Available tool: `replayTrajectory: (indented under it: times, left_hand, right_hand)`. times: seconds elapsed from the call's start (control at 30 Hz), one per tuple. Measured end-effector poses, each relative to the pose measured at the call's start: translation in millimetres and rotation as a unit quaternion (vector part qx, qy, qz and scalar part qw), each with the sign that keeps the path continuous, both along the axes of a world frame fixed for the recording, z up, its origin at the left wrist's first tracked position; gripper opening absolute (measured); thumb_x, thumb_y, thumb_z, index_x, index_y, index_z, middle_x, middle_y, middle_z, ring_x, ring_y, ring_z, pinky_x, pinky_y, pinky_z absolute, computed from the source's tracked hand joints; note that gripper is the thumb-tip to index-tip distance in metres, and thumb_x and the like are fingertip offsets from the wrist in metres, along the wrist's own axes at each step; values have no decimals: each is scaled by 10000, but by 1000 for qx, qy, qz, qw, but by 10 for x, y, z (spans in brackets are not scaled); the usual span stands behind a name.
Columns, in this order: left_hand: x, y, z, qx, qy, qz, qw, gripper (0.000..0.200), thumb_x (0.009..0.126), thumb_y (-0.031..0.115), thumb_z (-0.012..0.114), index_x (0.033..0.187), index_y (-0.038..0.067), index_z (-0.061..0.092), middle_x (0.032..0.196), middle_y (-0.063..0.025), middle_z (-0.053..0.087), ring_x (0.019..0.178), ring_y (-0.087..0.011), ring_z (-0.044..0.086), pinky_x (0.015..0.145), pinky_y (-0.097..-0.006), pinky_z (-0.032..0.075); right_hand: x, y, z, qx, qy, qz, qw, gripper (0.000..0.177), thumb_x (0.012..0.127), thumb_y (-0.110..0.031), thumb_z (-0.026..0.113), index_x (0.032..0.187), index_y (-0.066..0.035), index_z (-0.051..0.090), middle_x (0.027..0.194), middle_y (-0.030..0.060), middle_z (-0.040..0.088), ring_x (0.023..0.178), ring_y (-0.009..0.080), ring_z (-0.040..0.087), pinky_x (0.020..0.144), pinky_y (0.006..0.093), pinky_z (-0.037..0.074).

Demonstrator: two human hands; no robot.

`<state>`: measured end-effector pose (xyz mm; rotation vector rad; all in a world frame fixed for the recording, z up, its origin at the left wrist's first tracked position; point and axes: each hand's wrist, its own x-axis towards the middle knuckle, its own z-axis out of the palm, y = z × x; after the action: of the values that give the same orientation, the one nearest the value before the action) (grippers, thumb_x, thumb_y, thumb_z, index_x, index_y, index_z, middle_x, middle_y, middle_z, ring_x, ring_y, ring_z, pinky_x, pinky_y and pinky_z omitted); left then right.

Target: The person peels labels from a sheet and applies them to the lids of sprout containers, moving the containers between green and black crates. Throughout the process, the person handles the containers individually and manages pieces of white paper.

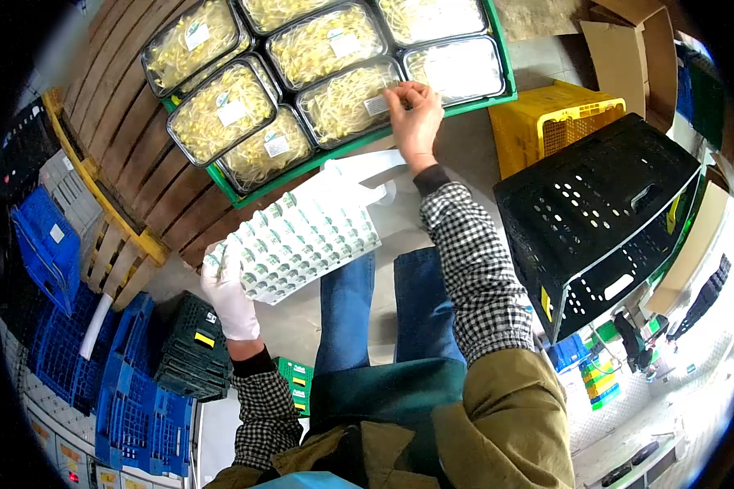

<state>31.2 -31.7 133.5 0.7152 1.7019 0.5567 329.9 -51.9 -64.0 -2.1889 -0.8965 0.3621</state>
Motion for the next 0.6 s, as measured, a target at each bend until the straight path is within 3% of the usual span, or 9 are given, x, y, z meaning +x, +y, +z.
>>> replayTrajectory:
  times: [0.13,0.17,0.27,0.3,0.43,0.53,0.57,0.6]
  left_hand:
    - [100,-7,37,53,0,-40,998,103,933,41,511,993,3,586,925,-29,612,823,-82,579,723,-229,473]
    - [114,-6,44,55,1,-48,997,100,933,35,509,989,3,585,918,-27,609,822,-79,575,726,-228,469]
    - [114,-21,23,60,6,-74,995,99,933,36,511,989,4,586,930,-32,612,828,-84,582,729,-237,478]
    - [98,-37,-2,62,12,-81,995,99,933,36,511,989,4,587,930,-32,613,831,-86,584,733,-240,481]
    - [136,-53,-29,74,13,-88,993,99,930,33,513,990,7,588,933,-35,617,842,-96,593,745,-254,492]
    - [225,-12,49,94,7,-99,991,101,928,31,514,992,6,588,932,-36,618,841,-99,592,749,-256,491]
    - [242,12,56,104,5,-106,989,102,927,31,515,993,6,588,931,-35,617,839,-99,590,749,-255,489]
    - [250,30,57,101,9,-105,989,100,927,33,516,987,5,591,929,-34,616,837,-98,587,749,-254,487]
  right_hand:
    - [-152,110,-16,-80,-98,20,992,172,745,-260,753,726,-98,696,865,5,601,916,232,514,824,386,384]
    - [-153,132,-56,-117,-138,28,983,235,727,-330,758,771,-114,678,918,33,580,939,235,505,845,404,358]
    - [-79,131,-79,-145,-127,-3,981,315,706,-365,769,881,-131,652,989,79,557,969,236,499,863,403,352]
    - [-37,133,-75,-127,-133,4,983,406,705,-396,764,972,-131,613,1022,123,539,955,265,542,834,413,403]
    - [189,148,-151,-167,-31,7,986,404,752,-371,732,1019,-103,589,1025,116,568,843,322,618,710,422,495]
    - [367,109,-66,-39,-2,72,997,220,815,-237,683,952,-70,639,921,105,619,777,257,614,667,382,489]
    - [368,84,158,-35,203,106,973,196,850,-218,666,971,-65,673,967,104,644,800,208,624,680,345,498]
    - [366,57,465,-54,324,194,924,212,875,-223,646,997,-53,679,1015,102,649,877,177,614,746,320,493]
